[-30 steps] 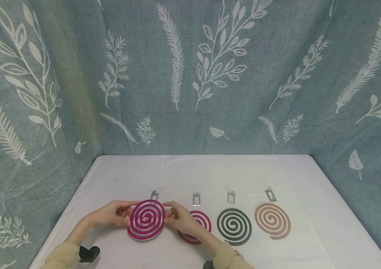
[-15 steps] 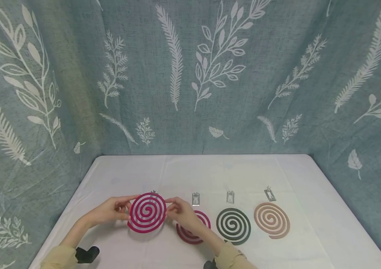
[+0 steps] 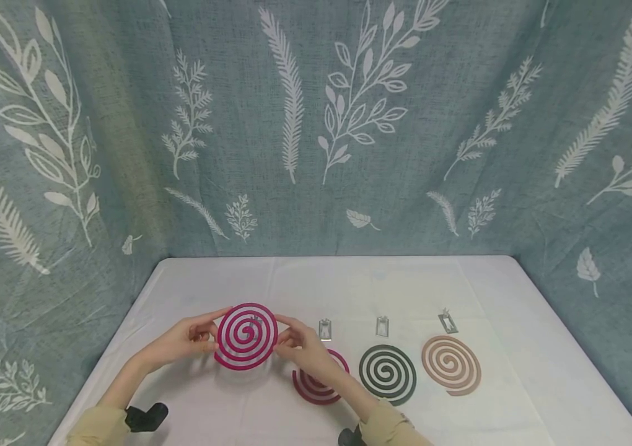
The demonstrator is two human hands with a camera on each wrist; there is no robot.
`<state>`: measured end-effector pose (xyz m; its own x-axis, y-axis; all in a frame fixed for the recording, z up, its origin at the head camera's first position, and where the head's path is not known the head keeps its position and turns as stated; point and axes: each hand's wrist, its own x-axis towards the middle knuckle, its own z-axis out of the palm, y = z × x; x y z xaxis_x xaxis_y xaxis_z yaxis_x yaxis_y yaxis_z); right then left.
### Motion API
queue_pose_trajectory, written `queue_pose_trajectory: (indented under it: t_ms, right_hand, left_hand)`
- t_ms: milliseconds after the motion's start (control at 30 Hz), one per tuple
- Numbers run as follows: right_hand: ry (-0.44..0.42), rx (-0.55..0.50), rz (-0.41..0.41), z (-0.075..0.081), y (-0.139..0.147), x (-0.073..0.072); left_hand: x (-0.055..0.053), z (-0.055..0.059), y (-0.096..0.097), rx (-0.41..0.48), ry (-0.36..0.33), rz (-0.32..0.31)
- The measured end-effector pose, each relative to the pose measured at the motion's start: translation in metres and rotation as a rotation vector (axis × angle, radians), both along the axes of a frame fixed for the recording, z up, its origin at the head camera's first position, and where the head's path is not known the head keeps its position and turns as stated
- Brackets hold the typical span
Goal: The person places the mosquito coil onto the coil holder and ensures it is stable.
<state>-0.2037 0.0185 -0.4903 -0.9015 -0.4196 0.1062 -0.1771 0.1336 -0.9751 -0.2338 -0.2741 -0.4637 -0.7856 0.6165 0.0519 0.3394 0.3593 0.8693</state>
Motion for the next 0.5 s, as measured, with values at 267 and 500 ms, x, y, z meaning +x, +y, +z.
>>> queue_pose_trajectory:
  t_ms: [267,500]
  right_hand:
    - [0.071,-0.011,-0.014,0.010,0.004,-0.001]
    - [0.053,-0.011,-0.089,0.022,0.006,-0.002]
  left_hand:
    - [0.002,0.016,0.004,0.027,-0.045,0.061]
    - [0.001,0.025,0.008,0.102,-0.058,0.100]
